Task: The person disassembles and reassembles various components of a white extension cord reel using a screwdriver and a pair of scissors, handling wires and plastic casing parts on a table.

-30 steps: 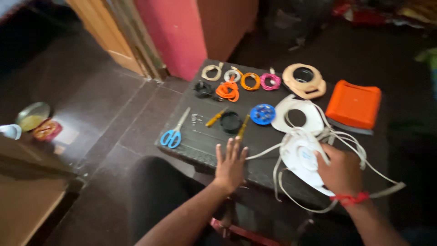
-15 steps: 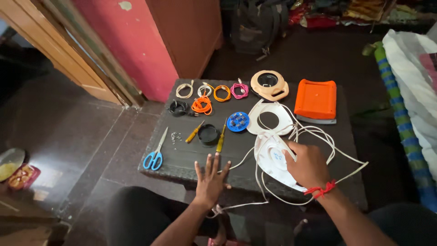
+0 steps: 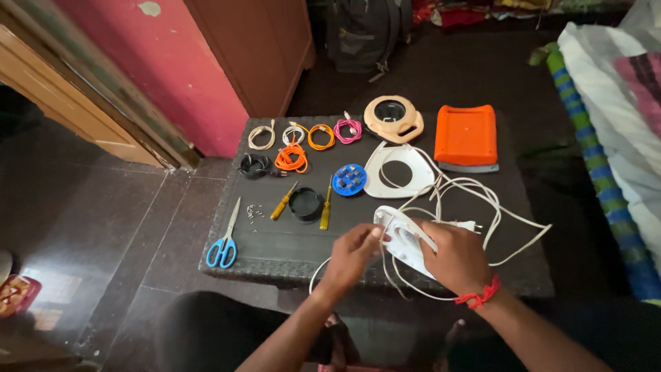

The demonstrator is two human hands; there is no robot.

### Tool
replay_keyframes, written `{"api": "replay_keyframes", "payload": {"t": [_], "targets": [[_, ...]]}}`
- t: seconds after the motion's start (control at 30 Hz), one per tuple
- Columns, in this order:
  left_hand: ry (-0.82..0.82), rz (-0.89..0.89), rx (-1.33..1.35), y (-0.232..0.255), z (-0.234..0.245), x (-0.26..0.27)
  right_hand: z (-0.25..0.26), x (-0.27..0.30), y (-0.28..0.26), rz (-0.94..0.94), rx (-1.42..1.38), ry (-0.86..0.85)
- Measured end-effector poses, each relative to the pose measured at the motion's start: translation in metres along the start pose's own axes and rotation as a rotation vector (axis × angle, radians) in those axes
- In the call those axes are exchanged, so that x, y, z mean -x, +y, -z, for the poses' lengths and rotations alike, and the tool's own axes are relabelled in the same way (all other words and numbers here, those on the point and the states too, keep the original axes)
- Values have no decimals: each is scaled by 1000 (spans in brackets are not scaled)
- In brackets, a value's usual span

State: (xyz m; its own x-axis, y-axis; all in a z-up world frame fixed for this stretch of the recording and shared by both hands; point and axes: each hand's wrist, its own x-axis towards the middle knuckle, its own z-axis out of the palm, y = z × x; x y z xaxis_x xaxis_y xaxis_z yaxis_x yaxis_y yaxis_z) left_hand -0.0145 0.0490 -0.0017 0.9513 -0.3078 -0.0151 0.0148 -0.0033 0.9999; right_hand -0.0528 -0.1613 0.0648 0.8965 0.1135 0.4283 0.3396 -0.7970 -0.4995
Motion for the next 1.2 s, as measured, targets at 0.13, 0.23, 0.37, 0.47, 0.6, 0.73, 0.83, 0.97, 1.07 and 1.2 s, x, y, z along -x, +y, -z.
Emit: {"api": "replay_keyframes", "payload": {"t": [0.13,0.23,0.37,0.47,0.6,0.73,0.83,0.97,1.07,1.2], "targets": [[-63,-9,134,-4,-12,-5,-6,5,-6,26,15,-7],[-89,13,-2,7,-13,-7,-4,5,6,49,6,17],[-491,-133,-459,35,13,-5,10,0,34,-212,139,116],[-667,-133,-695,37,21,-7,28,-4,49,-231,177,208],[-506,-188,-427,29,17,-12,37,1,42,-168,215,165],[-318,-29,-178,18,-12,-31,18,4,12,72,164,152],[-306,122,181,2,-29,-34,6,9,0,36,157,52],[-441,50,5,15,-12,-28,2,11,10,-42,134,71],[-810,46,-227,41,12,-19,14,9,33,-262,104,76],[-943,141,-406,58,15,-5,49,-2,58,-239,139,301]]}}
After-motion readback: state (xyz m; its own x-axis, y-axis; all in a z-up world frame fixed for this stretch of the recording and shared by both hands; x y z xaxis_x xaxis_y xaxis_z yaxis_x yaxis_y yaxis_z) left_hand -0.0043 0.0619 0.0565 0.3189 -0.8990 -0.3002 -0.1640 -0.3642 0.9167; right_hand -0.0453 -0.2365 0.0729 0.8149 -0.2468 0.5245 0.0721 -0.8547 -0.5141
